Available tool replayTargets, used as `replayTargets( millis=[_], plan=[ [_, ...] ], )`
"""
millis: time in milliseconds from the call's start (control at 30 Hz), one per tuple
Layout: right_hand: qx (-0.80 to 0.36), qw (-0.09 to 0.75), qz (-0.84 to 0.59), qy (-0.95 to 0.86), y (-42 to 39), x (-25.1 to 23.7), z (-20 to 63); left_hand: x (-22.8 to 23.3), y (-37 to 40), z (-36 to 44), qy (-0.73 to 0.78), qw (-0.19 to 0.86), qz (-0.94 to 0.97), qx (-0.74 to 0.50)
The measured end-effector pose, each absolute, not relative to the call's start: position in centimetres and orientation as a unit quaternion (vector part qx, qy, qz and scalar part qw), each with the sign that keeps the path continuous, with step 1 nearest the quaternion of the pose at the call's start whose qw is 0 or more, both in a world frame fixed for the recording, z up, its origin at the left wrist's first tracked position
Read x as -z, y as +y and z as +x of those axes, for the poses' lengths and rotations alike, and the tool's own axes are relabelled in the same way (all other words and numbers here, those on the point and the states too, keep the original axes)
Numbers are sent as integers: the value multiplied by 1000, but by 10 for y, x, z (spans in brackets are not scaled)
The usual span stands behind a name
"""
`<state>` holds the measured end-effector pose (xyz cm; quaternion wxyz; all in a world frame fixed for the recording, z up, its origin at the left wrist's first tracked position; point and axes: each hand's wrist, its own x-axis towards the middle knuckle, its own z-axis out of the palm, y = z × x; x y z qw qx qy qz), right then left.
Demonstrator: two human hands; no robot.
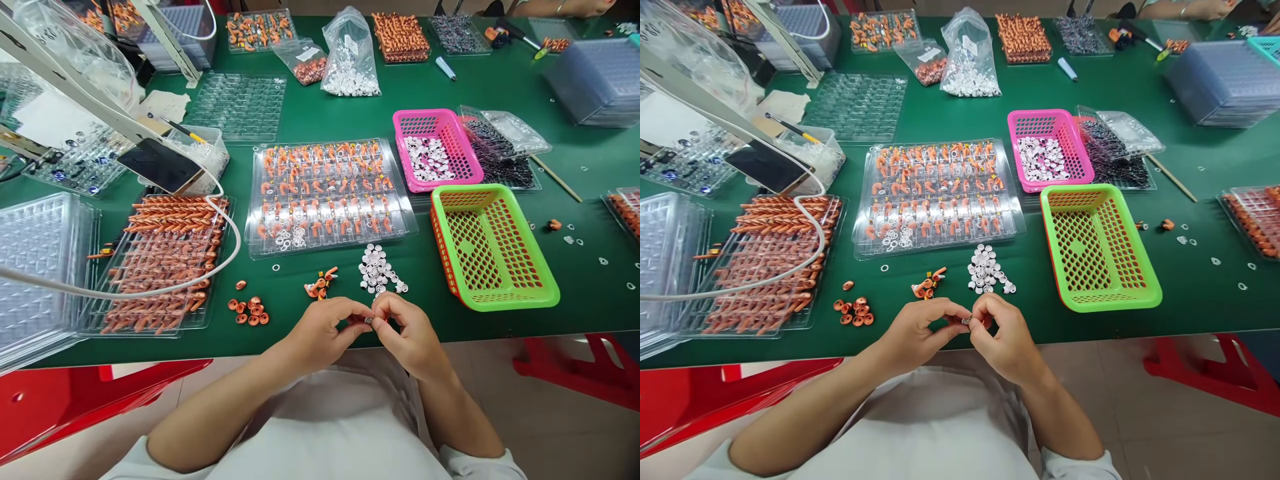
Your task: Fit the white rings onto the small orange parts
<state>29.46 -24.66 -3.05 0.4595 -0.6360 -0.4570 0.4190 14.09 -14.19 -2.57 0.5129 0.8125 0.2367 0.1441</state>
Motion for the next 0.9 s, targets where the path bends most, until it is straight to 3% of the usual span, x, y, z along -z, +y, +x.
replayTargets(
  millis=[900],
  plan=[
    [-536,457,-582,-406,-246,38,303,22,-139,142,209,522,815,-144]
  ],
)
